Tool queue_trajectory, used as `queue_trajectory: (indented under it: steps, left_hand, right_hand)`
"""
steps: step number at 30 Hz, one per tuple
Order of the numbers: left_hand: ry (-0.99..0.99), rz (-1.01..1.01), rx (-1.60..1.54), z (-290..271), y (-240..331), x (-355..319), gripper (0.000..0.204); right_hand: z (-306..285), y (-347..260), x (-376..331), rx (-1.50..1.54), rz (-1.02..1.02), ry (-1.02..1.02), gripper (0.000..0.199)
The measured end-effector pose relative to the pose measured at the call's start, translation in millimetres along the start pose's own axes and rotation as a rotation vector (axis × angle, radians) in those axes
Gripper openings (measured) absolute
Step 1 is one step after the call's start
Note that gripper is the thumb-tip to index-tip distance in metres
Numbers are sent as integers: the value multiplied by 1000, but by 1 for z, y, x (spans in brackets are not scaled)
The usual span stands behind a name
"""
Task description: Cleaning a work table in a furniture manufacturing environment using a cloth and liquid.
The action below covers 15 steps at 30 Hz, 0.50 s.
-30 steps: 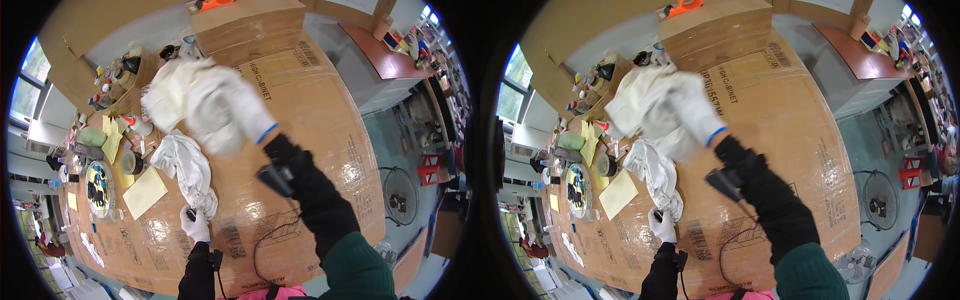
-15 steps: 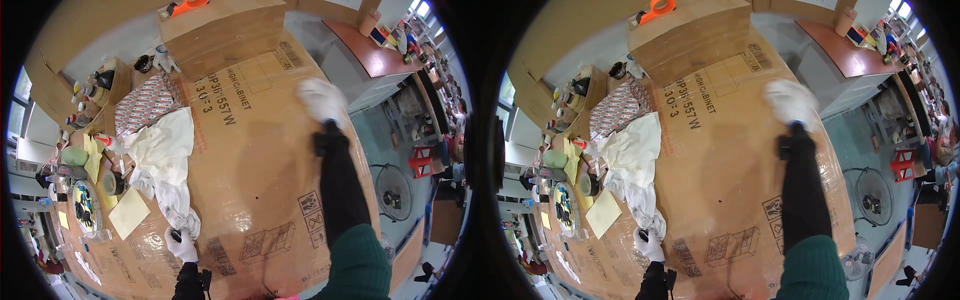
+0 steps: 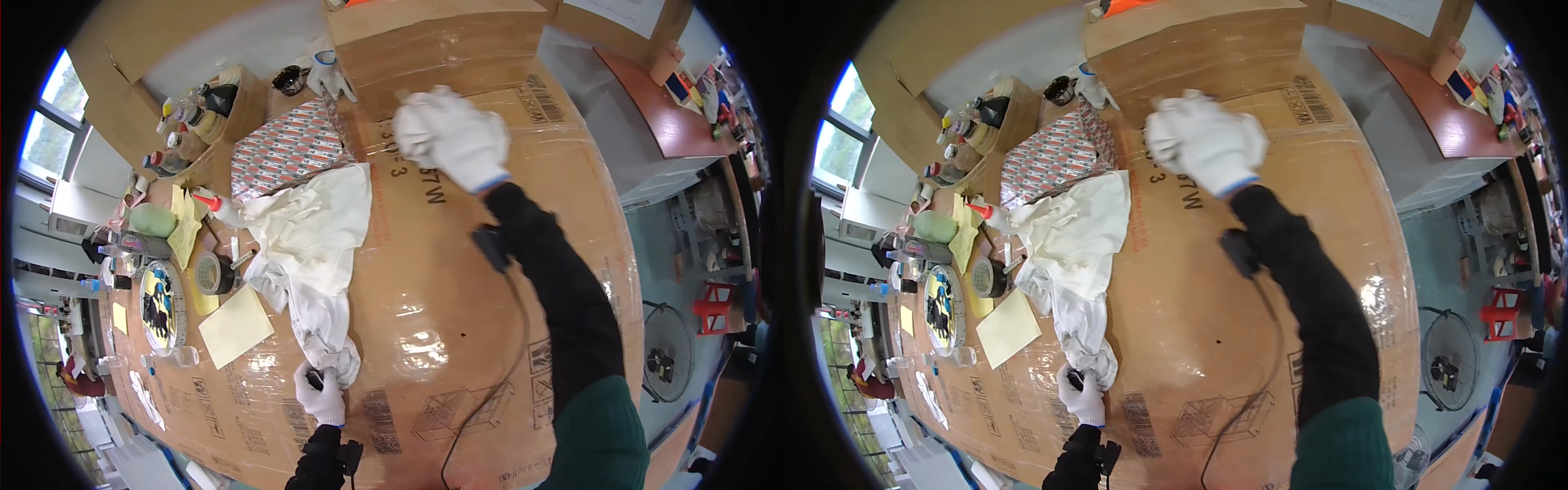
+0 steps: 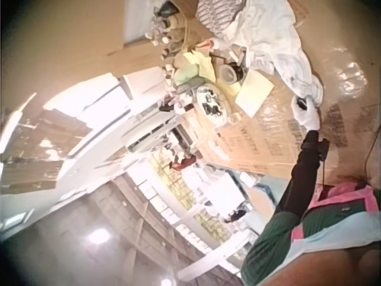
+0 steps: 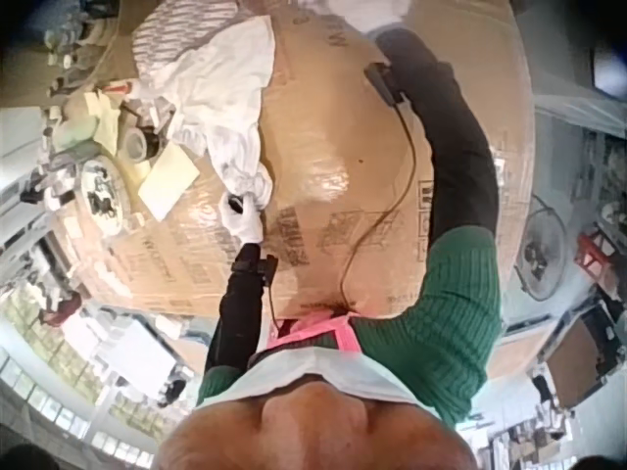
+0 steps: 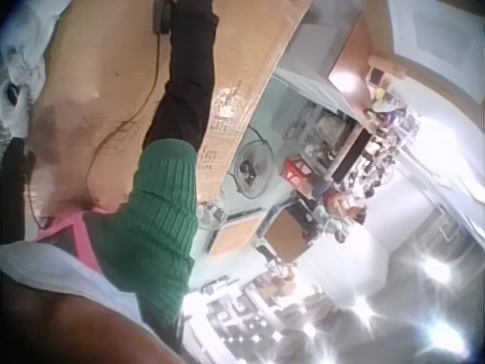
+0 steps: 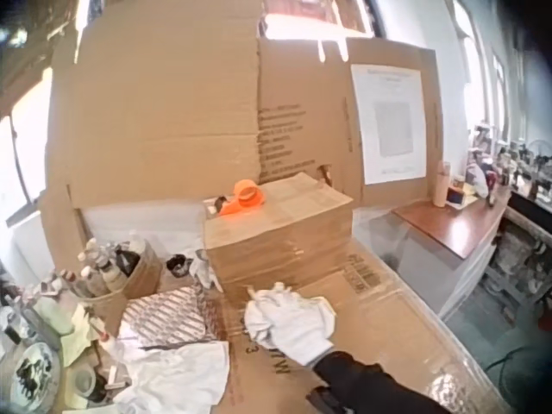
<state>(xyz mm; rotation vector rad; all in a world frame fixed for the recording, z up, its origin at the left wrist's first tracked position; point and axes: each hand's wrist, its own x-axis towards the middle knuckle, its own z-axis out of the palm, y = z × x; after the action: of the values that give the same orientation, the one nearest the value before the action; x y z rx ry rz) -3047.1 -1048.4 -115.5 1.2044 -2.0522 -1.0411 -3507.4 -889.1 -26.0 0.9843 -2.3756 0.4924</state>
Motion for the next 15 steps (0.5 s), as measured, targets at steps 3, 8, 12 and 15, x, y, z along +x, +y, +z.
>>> queue_trajectory:
  steps: [3,8,12,15]
  left_hand:
    - [-6,-44,22,-1,-2,0,32]
    - [6,-20,20,1,0,-2,33]
    - [14,-42,3,0,3,-1,35]
    - [29,6,64,-17,-12,4,36]
  right_hand:
    - [59,-55,41,-17,-73,-306,62]
    - [90,-9,46,185,-74,-368,45]
    - [49,120,-5,-73,213,-30,29]
    - [-27,200,-75,-124,246,231,24]
